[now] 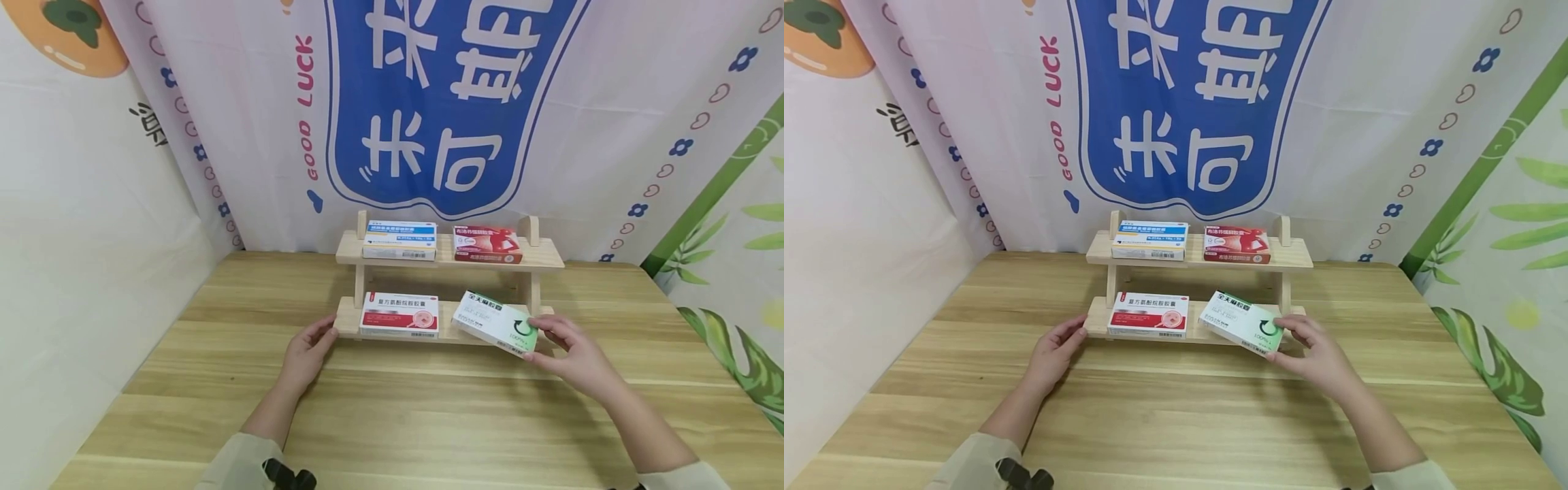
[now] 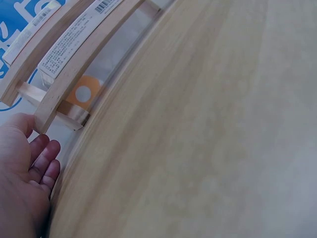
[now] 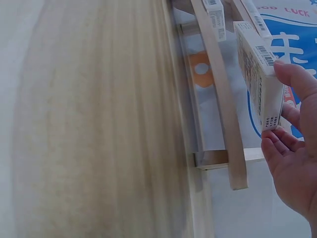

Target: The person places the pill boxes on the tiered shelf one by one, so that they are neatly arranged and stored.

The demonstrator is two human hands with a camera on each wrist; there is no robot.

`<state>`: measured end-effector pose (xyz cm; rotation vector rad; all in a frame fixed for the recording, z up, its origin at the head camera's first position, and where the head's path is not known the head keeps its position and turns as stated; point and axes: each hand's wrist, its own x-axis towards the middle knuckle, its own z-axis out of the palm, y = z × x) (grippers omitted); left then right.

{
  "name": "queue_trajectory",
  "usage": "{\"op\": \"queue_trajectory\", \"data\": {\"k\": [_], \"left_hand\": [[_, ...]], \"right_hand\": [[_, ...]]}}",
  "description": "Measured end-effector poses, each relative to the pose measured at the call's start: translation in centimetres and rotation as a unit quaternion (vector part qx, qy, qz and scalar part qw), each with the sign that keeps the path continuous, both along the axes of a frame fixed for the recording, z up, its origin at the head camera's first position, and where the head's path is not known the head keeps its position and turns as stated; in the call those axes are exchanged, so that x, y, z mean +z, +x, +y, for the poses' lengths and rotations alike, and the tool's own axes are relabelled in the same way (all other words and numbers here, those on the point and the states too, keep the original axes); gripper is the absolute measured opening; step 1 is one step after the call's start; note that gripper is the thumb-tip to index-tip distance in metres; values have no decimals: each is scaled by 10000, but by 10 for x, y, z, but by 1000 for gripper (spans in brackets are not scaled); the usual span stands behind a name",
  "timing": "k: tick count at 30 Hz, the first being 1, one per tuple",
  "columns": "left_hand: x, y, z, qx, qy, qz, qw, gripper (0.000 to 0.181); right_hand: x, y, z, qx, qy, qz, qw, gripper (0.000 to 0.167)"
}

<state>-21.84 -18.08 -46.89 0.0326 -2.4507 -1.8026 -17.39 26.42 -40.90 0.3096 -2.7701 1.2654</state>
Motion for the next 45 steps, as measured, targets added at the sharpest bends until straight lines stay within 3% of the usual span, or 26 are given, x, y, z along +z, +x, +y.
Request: {"op": "queue_trajectory", "data": {"k": [14, 24, 33, 45], "left_hand": [[0, 0, 0, 62, -102, -66, 9999, 38], [1, 0, 0, 72, -100, -77, 9999, 37], [2, 0, 0, 49, -103, -48, 9999, 38], [3, 1, -1, -13, -30, -68, 10000, 40]], "right_hand": [[-13, -5, -5, 36, 440, -46, 9990, 60], [-11, -7, 0, 48, 675, -218, 9975, 63], [-14, -9, 1, -101, 675, 200, 9975, 54], [-14, -13, 1, -237, 585, -75, 9980, 55]]}}
